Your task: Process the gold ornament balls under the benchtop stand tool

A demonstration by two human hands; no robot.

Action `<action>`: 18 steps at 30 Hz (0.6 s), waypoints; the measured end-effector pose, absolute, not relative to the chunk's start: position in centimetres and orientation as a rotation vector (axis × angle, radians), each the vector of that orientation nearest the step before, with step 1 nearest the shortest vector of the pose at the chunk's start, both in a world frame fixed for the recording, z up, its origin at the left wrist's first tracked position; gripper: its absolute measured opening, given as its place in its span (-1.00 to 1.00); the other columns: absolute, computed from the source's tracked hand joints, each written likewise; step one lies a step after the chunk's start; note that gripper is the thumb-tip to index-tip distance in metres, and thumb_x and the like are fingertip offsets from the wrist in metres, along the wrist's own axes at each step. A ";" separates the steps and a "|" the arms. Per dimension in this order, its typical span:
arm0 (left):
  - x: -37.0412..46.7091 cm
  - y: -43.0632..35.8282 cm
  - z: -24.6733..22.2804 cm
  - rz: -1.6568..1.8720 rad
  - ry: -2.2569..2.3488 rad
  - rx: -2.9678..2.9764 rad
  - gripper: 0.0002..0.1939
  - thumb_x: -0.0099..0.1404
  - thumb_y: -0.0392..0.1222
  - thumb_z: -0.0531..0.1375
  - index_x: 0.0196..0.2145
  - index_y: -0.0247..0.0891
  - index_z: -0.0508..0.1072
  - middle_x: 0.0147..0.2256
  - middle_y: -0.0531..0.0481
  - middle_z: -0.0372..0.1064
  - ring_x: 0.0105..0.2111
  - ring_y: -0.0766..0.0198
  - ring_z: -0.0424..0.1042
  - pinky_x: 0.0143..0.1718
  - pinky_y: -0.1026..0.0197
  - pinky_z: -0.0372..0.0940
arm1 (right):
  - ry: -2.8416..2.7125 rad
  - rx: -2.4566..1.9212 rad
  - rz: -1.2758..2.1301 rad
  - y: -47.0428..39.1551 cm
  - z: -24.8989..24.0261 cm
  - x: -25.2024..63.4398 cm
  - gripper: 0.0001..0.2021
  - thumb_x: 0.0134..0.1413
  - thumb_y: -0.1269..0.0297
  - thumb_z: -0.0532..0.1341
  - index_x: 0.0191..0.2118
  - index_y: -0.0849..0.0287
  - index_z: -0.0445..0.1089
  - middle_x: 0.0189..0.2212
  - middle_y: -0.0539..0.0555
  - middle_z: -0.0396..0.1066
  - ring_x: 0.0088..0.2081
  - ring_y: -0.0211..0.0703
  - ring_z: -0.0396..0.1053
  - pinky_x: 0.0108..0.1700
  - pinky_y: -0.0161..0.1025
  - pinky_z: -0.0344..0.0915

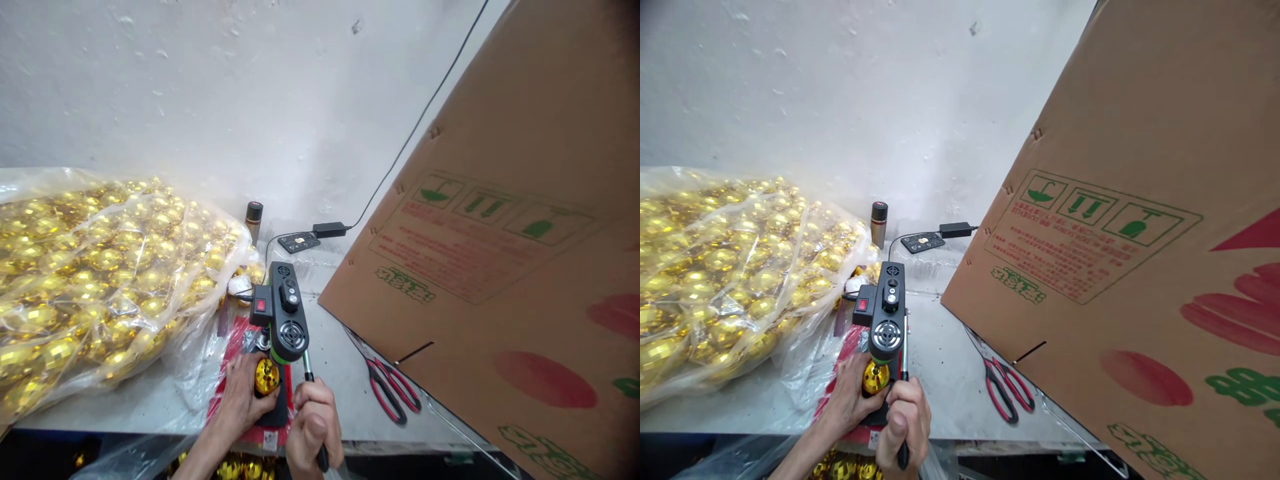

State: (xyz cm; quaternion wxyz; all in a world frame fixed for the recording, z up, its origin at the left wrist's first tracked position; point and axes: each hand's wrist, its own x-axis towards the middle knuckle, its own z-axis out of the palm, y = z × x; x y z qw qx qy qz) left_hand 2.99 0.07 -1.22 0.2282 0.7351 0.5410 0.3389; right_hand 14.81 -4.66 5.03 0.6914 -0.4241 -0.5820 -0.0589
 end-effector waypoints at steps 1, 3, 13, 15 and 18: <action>3.0 0.1 -1.3 0.937 1.483 2.021 -0.60 0.16 -0.12 0.34 -0.04 -0.25 0.53 -0.14 -0.21 0.60 -0.07 -0.19 0.56 0.00 -0.20 0.38 | -1.277 -0.929 -0.135 -4.6 5.0 14.8 -0.63 0.57 0.29 -0.04 -0.37 0.07 0.26 -0.47 -0.07 0.35 -0.45 -0.25 0.33 -0.07 -0.13 0.40; 3.1 0.2 -1.5 0.944 1.480 2.015 -0.56 0.15 -0.13 0.34 -0.01 -0.25 0.53 -0.12 -0.22 0.60 -0.06 -0.20 0.55 0.01 -0.21 0.38 | -1.244 -0.901 -0.143 -4.4 5.0 14.8 -0.64 0.56 0.30 -0.02 -0.37 0.07 0.27 -0.48 -0.08 0.35 -0.46 -0.26 0.33 -0.06 -0.13 0.40; 3.4 0.4 -2.3 0.987 1.490 2.013 -0.51 0.14 -0.15 0.37 0.05 -0.22 0.55 -0.06 -0.22 0.62 -0.02 -0.22 0.57 0.04 -0.26 0.40 | -1.289 -0.903 -0.117 -4.7 6.3 15.1 -0.60 0.55 0.35 -0.02 -0.43 0.08 0.24 -0.49 -0.06 0.36 -0.49 -0.26 0.36 -0.25 -0.21 0.36; 3.3 0.4 -2.1 0.980 1.485 2.018 -0.51 0.15 -0.16 0.37 0.06 -0.22 0.55 -0.06 -0.22 0.63 -0.02 -0.22 0.58 0.04 -0.27 0.42 | -1.289 -0.924 -0.064 -4.8 8.5 15.4 -0.63 0.52 0.40 0.02 -0.43 0.08 0.21 -0.50 -0.07 0.30 -0.51 -0.28 0.30 -0.39 -0.28 0.24; 2.7 -0.5 -2.6 0.992 1.448 2.030 -0.48 0.18 -0.16 0.38 0.11 -0.22 0.55 -0.01 -0.26 0.63 0.02 -0.24 0.59 0.07 -0.30 0.46 | -1.306 -0.972 0.038 -4.7 12.3 15.8 -0.68 0.48 0.47 0.08 -0.38 0.11 0.28 -0.49 -0.06 0.29 -0.46 -0.29 0.31 -0.42 -0.31 0.19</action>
